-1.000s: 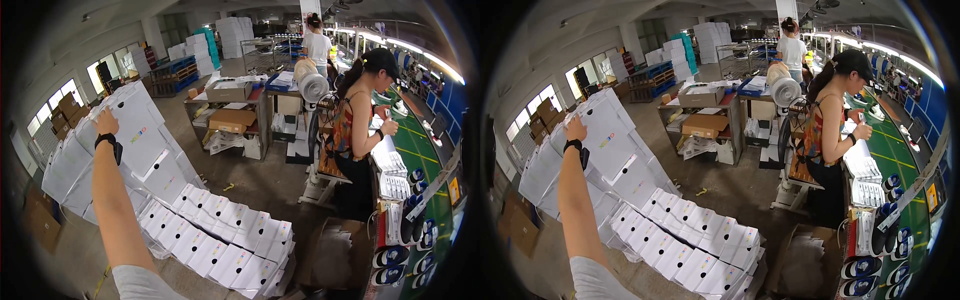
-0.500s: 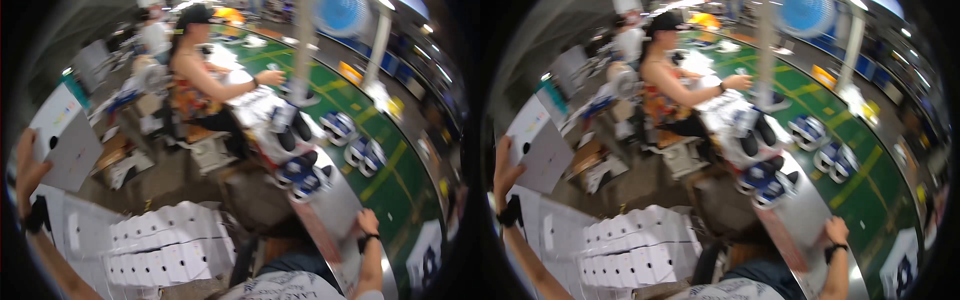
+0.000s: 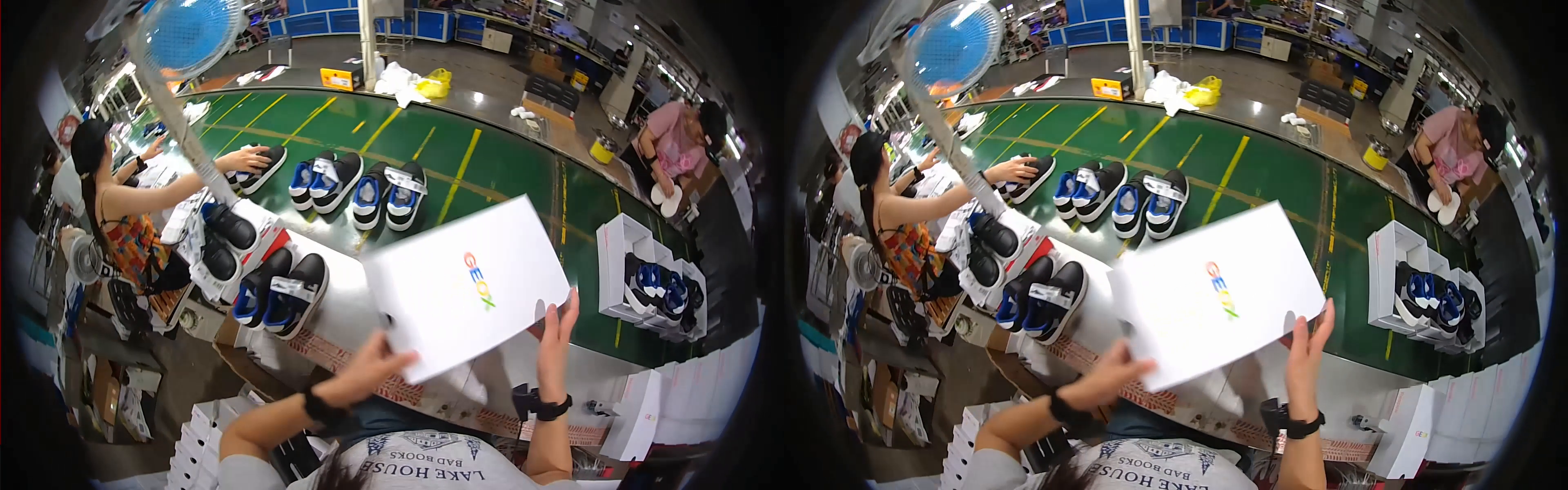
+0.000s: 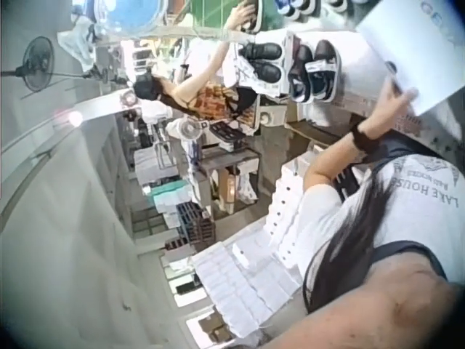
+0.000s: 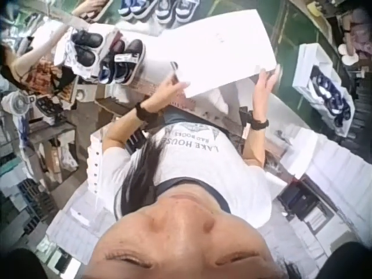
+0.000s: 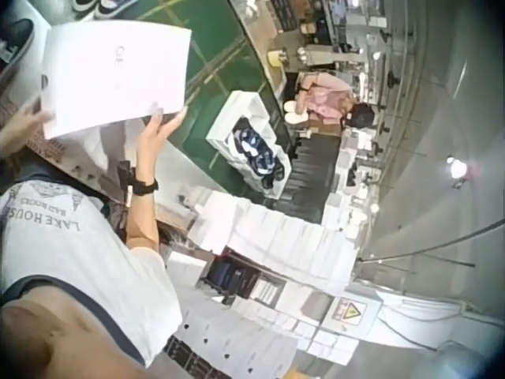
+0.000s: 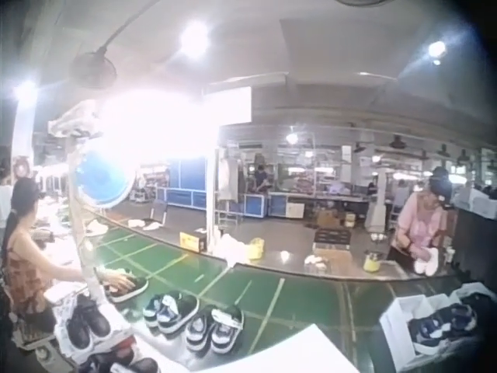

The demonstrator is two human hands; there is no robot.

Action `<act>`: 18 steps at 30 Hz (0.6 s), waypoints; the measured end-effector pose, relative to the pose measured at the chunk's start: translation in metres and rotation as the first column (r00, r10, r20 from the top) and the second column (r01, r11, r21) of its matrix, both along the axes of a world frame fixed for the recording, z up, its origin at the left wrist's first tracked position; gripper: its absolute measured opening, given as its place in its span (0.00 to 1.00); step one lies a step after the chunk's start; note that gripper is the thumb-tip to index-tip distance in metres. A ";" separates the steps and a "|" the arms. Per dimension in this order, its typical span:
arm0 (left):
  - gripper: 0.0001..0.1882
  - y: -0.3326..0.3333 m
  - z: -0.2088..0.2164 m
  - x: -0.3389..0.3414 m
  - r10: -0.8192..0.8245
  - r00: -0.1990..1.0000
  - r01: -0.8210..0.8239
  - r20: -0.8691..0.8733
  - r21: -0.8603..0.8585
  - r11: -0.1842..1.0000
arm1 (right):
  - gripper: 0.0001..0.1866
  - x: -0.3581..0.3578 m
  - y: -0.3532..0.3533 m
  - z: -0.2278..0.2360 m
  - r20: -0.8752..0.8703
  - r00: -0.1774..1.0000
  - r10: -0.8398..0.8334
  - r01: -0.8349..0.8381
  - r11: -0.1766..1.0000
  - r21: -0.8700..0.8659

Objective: The recorder is seen checking shoe boxes, placing shoes into the boxes, and organizing them on a conveyor belt in a factory setting.

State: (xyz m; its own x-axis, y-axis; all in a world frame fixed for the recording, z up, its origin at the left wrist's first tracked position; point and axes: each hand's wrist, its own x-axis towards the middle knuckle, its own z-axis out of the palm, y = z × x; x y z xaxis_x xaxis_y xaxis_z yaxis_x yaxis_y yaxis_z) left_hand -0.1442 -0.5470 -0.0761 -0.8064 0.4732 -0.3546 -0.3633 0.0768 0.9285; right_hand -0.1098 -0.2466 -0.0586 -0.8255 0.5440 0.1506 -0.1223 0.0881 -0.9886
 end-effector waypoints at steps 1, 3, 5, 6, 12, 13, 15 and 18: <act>0.18 0.027 -0.019 0.003 -0.087 0.987 0.068 0.135 0.144 0.987 | 0.32 0.004 0.030 -0.019 0.075 0.995 -0.060 0.054 0.996 0.071; 0.21 0.047 -0.010 -0.013 -0.630 0.747 0.638 0.211 0.036 0.769 | 0.32 0.014 0.051 -0.037 0.156 0.980 -0.120 0.099 0.986 0.136; 0.16 0.045 0.013 -0.058 -0.909 0.391 0.915 -0.142 -0.044 0.401 | 0.37 0.026 0.050 -0.036 0.276 0.955 -0.107 -0.159 0.603 0.782; 0.15 0.042 0.019 -0.090 -0.937 0.265 0.960 -0.230 -0.028 0.278 | 0.41 0.034 0.033 -0.020 0.454 0.889 -0.058 -0.351 0.548 0.759; 0.22 0.056 -0.032 -0.330 0.105 0.644 -0.481 -0.757 -0.295 0.825 | 0.53 0.071 -0.016 -0.007 0.617 0.781 0.098 -0.607 0.348 0.714; 0.29 0.060 -0.043 -0.355 0.104 0.566 -0.668 -0.818 -0.380 0.640 | 0.53 0.076 -0.018 -0.006 0.677 0.731 0.089 -0.673 0.263 0.692; 0.38 0.065 -0.072 -0.391 0.169 0.605 -0.730 -0.778 -0.457 0.509 | 0.51 0.090 -0.022 -0.024 0.678 0.734 0.030 -0.670 0.194 0.717; 0.24 0.058 -0.092 -0.417 0.226 0.739 -0.590 -0.635 -0.447 0.672 | 0.40 0.094 -0.024 -0.026 0.558 0.828 0.055 -0.560 0.124 0.819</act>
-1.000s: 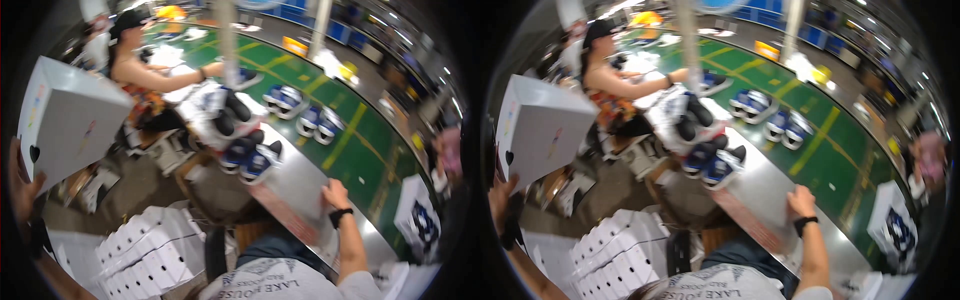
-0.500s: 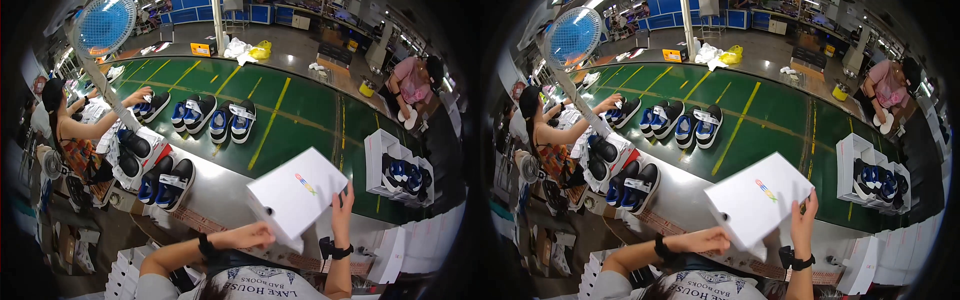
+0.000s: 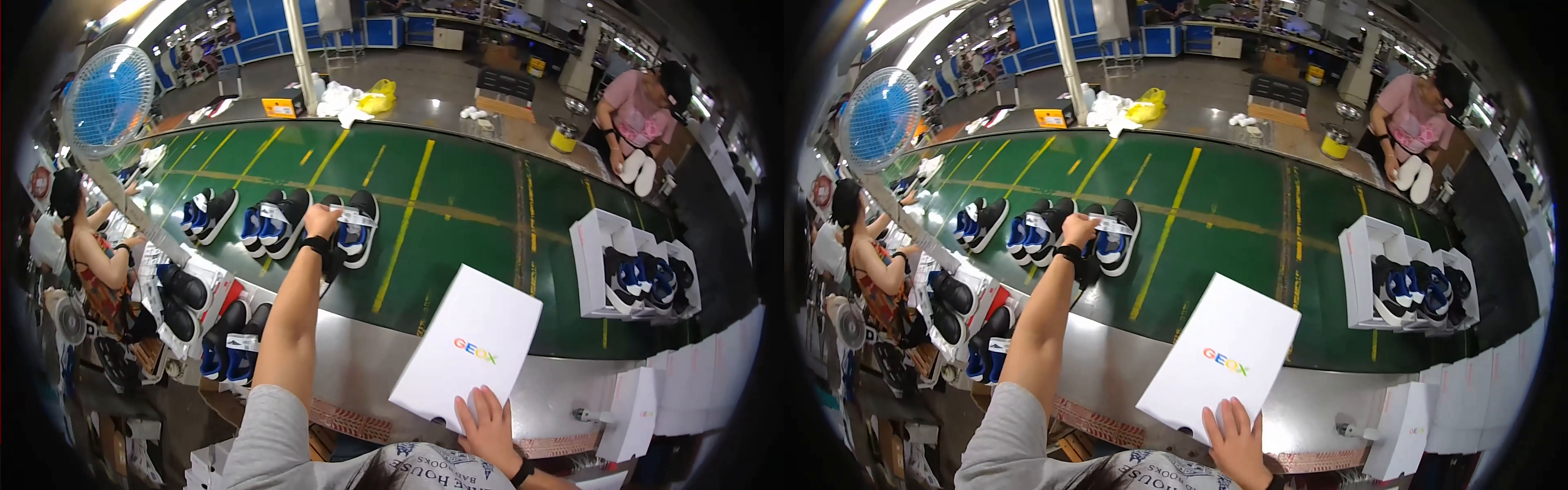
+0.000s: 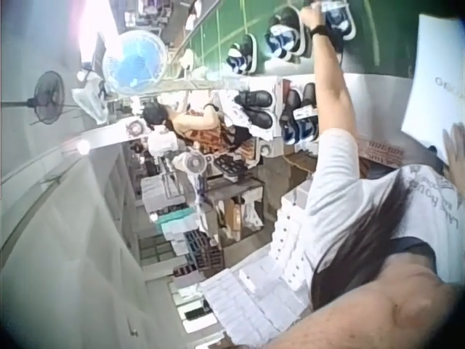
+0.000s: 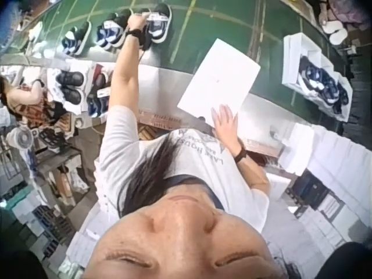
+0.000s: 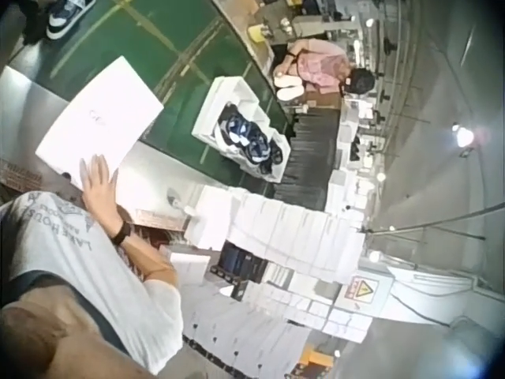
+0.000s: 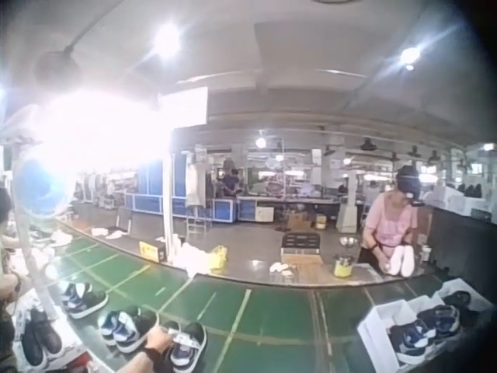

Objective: The recorder is seen checking shoe boxes, placing shoes into the boxes, and organizing them on a conveyor belt in a factory setting.

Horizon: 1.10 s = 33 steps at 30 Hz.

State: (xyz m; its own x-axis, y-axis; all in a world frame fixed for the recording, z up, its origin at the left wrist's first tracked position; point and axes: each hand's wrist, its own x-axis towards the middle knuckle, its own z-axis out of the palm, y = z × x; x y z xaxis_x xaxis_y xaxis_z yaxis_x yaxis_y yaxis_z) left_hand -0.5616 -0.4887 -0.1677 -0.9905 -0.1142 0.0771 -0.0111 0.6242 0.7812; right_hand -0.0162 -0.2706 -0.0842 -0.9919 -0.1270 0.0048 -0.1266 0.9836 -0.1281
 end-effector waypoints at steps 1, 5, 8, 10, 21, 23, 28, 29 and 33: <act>0.20 -0.033 -0.005 -0.009 0.047 0.994 -0.050 -0.097 -0.030 0.998 | 0.40 -0.010 0.005 0.006 -0.012 0.999 0.031 -0.031 0.999 -0.013; 0.09 0.049 0.062 0.058 -0.149 0.960 0.222 -0.238 0.314 0.923 | 0.30 -0.041 0.060 0.034 -0.317 0.947 -0.056 0.016 0.992 -0.129; 0.08 0.022 0.150 0.144 -0.315 0.822 0.557 -0.473 0.560 0.613 | 0.31 -0.095 0.084 0.084 -0.463 0.886 -0.024 -0.095 0.968 -0.231; 0.08 0.027 0.190 0.205 -0.363 0.826 0.558 -0.431 0.714 0.423 | 0.30 -0.123 0.100 0.100 -0.485 0.873 -0.053 -0.113 0.945 -0.307; 0.07 0.028 0.177 0.302 -0.566 0.788 0.507 -0.242 0.777 0.373 | 0.25 -0.147 0.059 0.126 -0.405 0.896 0.179 -0.331 0.879 -0.343; 0.07 0.029 0.176 0.305 -0.588 0.776 0.514 -0.227 0.768 0.383 | 0.18 -0.143 0.056 0.119 -0.329 0.928 0.173 -0.341 0.747 -0.571; 0.05 0.022 0.177 0.310 -0.591 0.785 0.529 -0.185 0.696 0.486 | 0.11 -0.141 0.055 0.114 -0.253 0.965 0.071 -0.215 0.767 -0.604; 0.05 0.018 0.178 0.309 -0.591 0.786 0.526 -0.181 0.698 0.485 | 0.11 -0.140 0.056 0.114 -0.248 0.966 0.071 -0.212 0.768 -0.605; 0.02 0.011 0.176 0.304 -0.591 0.639 0.653 -0.491 -0.059 0.755 | 0.12 -0.137 0.058 0.116 -0.238 0.965 0.114 -0.233 0.790 -0.567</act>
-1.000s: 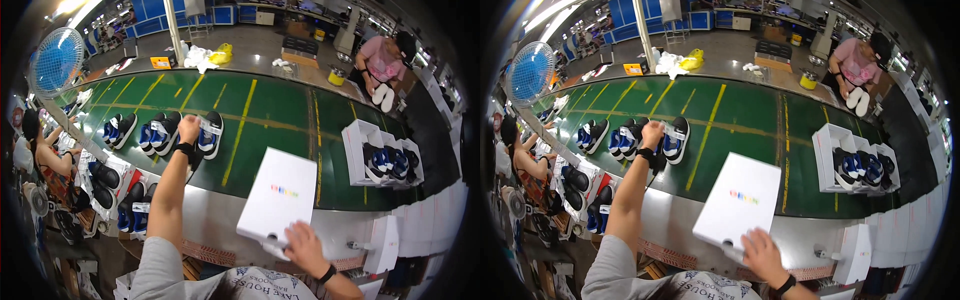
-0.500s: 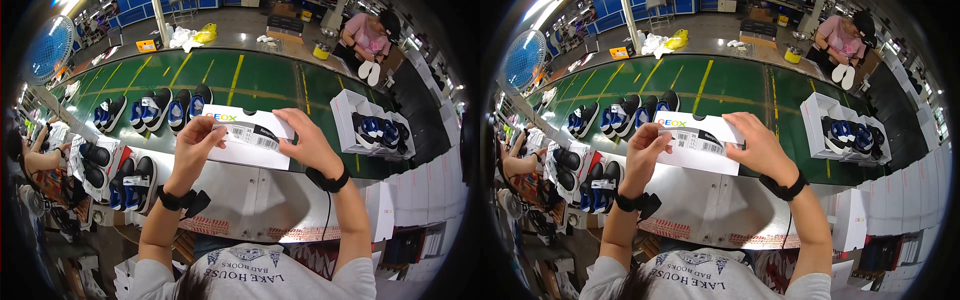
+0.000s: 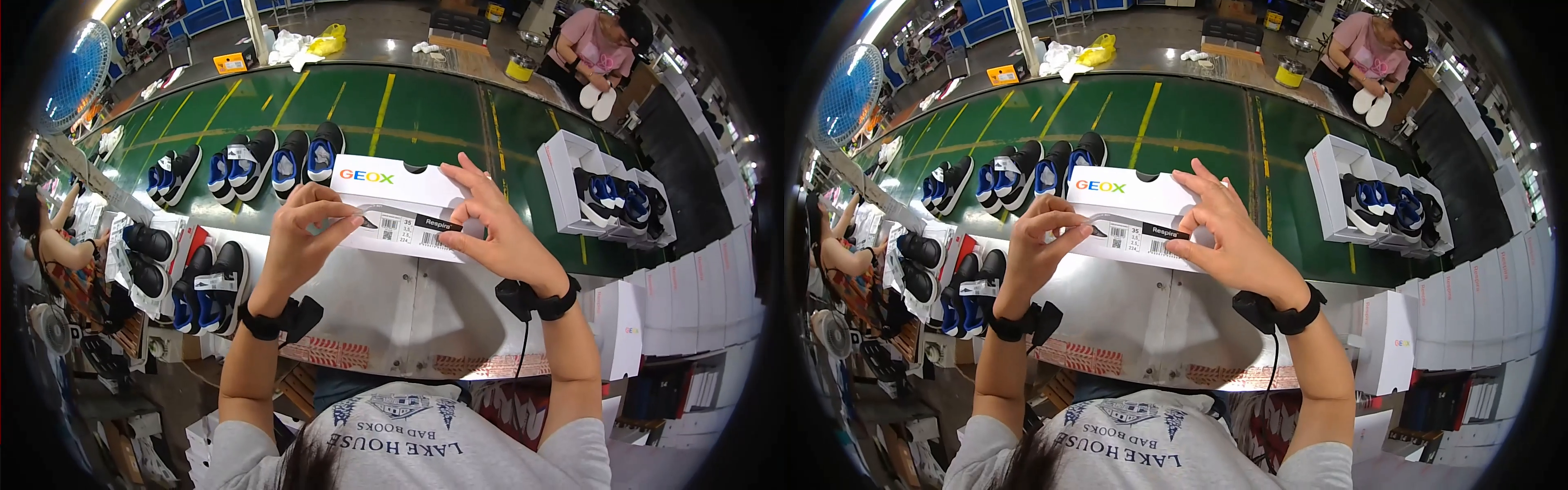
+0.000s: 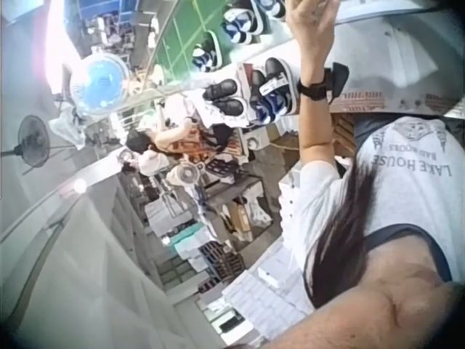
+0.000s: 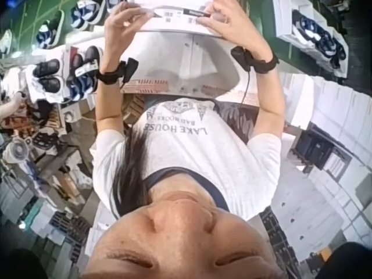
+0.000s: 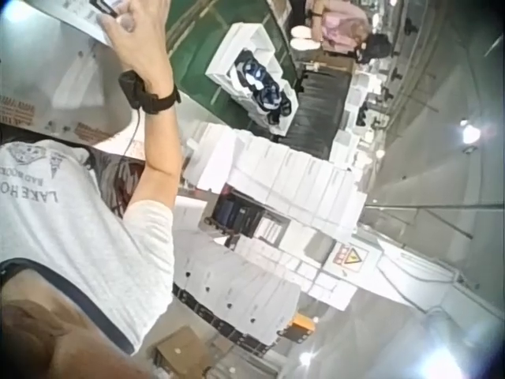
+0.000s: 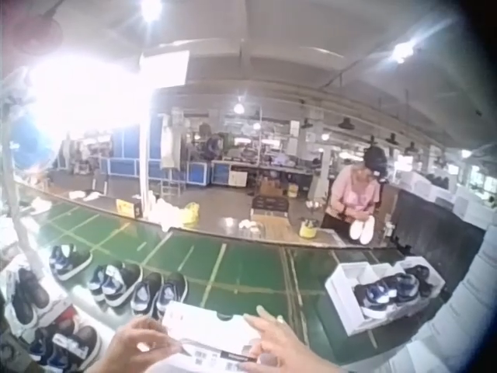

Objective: The recorder is seen checking shoe boxes, placing shoes into the boxes, and organizing them on a conveyor belt in a factory setting.

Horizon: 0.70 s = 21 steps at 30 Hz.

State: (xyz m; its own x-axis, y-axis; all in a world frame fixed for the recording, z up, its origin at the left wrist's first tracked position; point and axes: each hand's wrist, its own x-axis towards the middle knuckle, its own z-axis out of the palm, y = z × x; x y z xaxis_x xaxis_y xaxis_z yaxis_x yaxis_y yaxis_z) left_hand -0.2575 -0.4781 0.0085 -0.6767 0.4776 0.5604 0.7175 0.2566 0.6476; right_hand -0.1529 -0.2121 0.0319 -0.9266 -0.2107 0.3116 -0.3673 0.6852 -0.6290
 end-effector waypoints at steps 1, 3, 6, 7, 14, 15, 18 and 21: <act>0.03 -0.002 -0.006 -0.003 -0.067 0.988 0.061 0.141 0.049 0.997 | 0.13 0.000 0.000 0.000 -0.003 1.000 0.011 -0.011 0.999 0.037; 0.05 -0.002 -0.011 -0.007 -0.156 0.949 0.134 0.274 0.097 0.986 | 0.13 0.001 0.002 0.001 0.009 1.000 0.015 -0.015 0.999 0.035; 0.05 -0.002 -0.011 -0.006 -0.172 0.949 0.161 0.263 0.064 0.985 | 0.13 0.002 0.006 -0.001 0.017 0.999 0.029 -0.030 0.999 0.037; 0.05 -0.001 -0.010 -0.006 -0.173 0.949 0.161 0.265 0.064 0.985 | 0.13 0.002 0.007 -0.002 0.017 0.999 0.040 -0.041 0.998 0.041; 0.06 0.006 -0.011 -0.005 -0.197 0.955 0.189 0.220 0.055 0.980 | 0.13 0.004 0.013 0.001 0.051 0.998 0.047 -0.049 0.998 0.042; 0.06 0.007 -0.012 -0.005 -0.205 0.950 0.194 0.236 0.068 0.979 | 0.13 0.004 0.014 0.001 0.052 0.998 0.047 -0.049 0.998 0.042; 0.06 0.006 -0.011 -0.005 -0.217 0.948 0.206 0.231 0.069 0.976 | 0.14 0.003 0.014 0.002 0.054 0.997 0.048 -0.050 0.998 0.041; 0.06 0.010 -0.010 -0.005 -0.199 0.951 0.192 0.238 0.050 0.980 | 0.14 0.001 0.018 0.000 0.057 0.997 0.044 -0.046 0.998 0.036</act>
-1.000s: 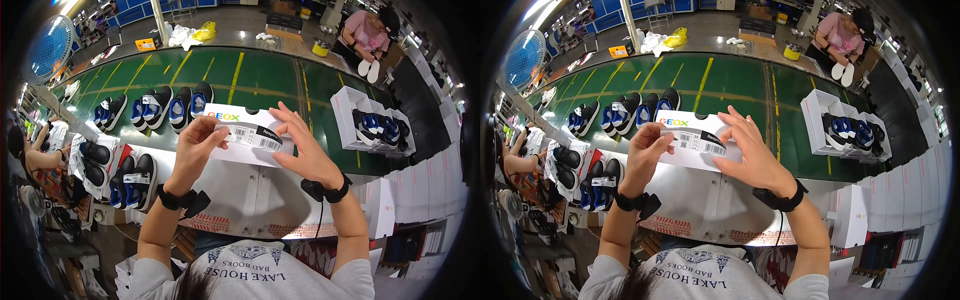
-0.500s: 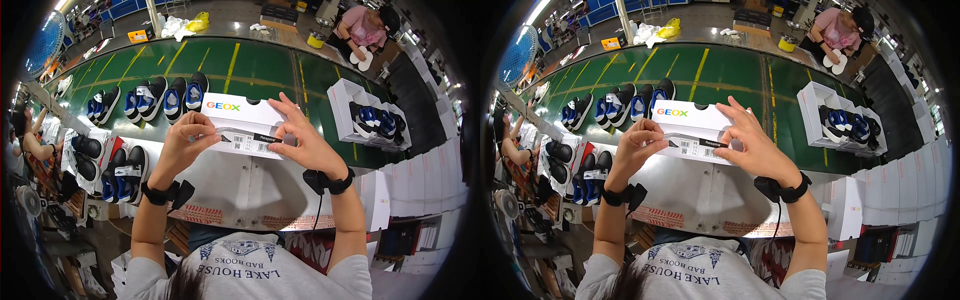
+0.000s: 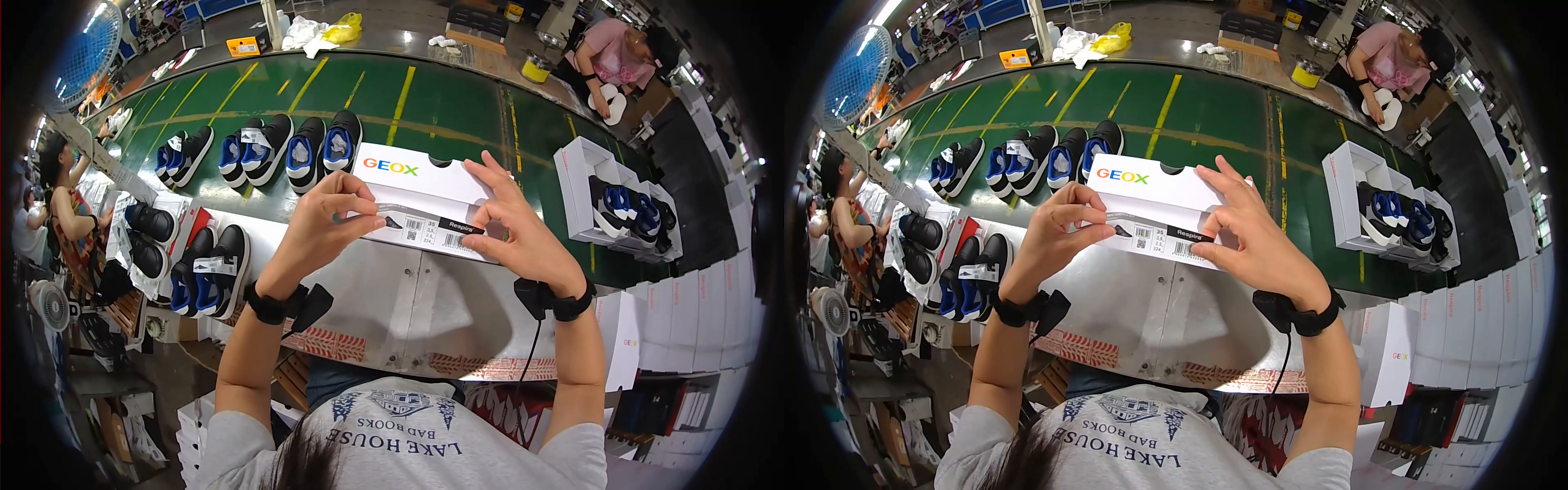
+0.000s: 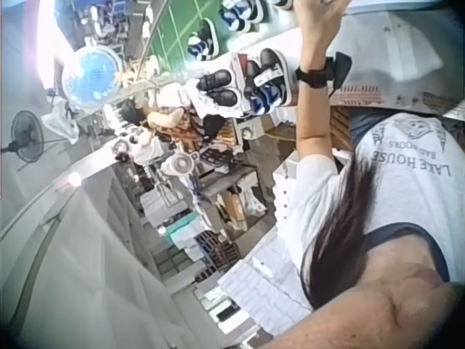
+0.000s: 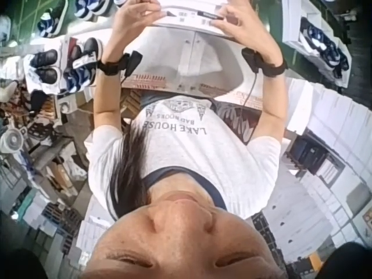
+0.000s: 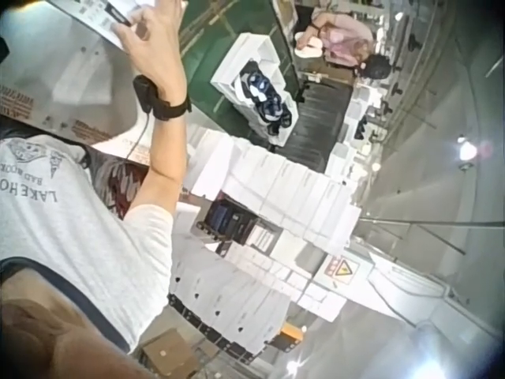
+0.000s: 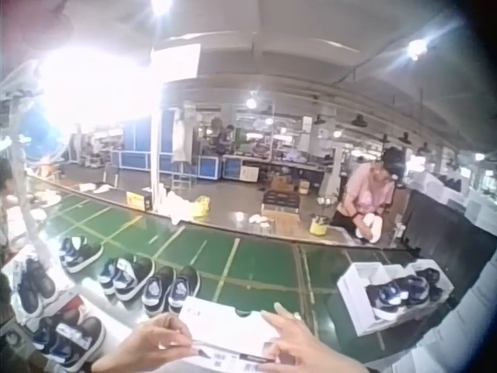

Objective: The recorder is seen checking shoe boxes, placing shoes into the boxes, and organizing them on a conveyor belt in a factory setting.

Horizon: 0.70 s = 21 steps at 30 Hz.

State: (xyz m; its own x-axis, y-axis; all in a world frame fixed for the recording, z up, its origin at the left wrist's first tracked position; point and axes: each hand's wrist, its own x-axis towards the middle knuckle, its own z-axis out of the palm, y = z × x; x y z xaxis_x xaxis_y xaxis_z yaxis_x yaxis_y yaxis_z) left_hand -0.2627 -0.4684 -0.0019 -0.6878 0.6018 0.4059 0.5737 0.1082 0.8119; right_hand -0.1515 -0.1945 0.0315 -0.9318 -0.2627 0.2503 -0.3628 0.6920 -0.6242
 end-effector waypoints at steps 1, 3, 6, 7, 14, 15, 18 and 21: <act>0.07 0.001 0.000 0.000 0.018 0.998 -0.020 -0.056 -0.043 0.999 | 0.14 -0.001 0.002 -0.001 0.001 1.000 -0.003 0.003 1.000 -0.001; 0.08 0.002 -0.001 -0.001 0.019 0.993 -0.028 -0.117 -0.078 0.997 | 0.13 0.000 0.003 -0.002 -0.033 0.999 0.019 -0.018 0.999 0.036; 0.15 0.005 0.000 0.006 0.075 0.963 -0.113 -0.258 -0.137 0.984 | 0.12 0.002 0.007 -0.002 -0.056 0.998 0.003 -0.004 1.000 -0.013; 0.15 0.009 0.003 0.012 0.058 0.964 -0.096 -0.258 -0.138 0.986 | 0.12 0.003 0.008 -0.003 -0.044 0.999 -0.027 0.023 0.995 -0.099; 0.31 0.095 -0.015 0.082 -0.210 0.666 -0.178 -0.716 -0.426 0.887 | 0.29 -0.013 -0.006 -0.011 0.049 0.969 -0.243 0.245 0.904 -0.351; 0.31 0.095 -0.021 0.079 -0.219 0.663 -0.173 -0.716 -0.431 0.886 | 0.29 -0.013 -0.008 -0.014 0.047 0.967 -0.251 0.251 0.900 -0.356; 0.34 0.082 -0.031 0.069 -0.203 0.633 -0.212 -0.747 -0.420 0.882 | 0.27 -0.010 -0.023 -0.020 -0.187 0.919 -0.348 0.331 0.936 -0.119; 0.35 0.037 -0.034 0.051 -0.110 0.638 -0.372 -0.762 -0.430 0.823 | 0.25 -0.013 -0.030 -0.020 -0.257 0.905 -0.338 0.339 0.940 -0.042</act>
